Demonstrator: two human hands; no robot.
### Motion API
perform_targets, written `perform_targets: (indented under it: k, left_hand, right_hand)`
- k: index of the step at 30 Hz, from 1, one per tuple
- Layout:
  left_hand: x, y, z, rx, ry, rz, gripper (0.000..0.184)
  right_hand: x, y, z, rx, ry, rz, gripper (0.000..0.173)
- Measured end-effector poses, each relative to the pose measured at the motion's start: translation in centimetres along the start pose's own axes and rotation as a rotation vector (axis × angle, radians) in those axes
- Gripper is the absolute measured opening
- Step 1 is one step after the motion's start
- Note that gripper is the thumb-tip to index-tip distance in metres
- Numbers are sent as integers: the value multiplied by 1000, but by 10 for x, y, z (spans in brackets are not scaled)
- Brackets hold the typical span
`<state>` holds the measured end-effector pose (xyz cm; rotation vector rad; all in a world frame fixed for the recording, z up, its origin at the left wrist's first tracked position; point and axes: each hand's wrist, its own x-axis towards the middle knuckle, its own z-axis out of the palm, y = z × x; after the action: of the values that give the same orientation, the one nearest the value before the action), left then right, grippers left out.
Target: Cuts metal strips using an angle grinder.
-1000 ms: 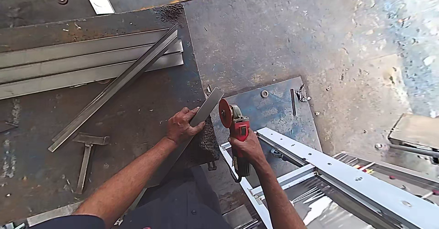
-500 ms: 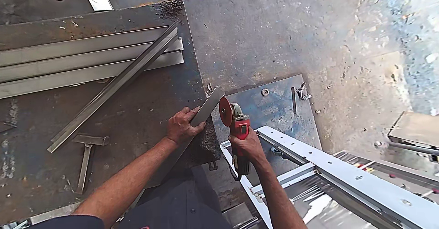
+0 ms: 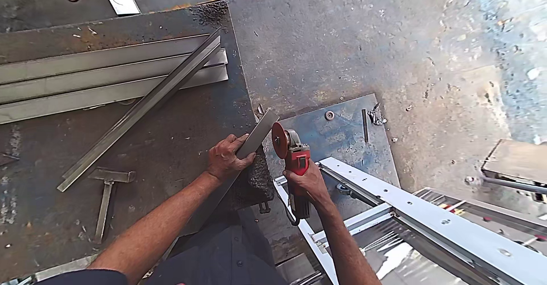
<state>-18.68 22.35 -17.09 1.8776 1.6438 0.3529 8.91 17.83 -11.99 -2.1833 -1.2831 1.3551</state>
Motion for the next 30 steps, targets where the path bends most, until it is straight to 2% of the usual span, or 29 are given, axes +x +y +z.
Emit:
perform_targets:
  k: [12,30]
  left_hand:
    - [0,0,1,-1,8,3,65]
    - [0,0,1,-15,15,9,65]
  right_hand:
    - [1,-6,1,-58,26,9,72]
    - [9,1,11,-26,93,-73,71]
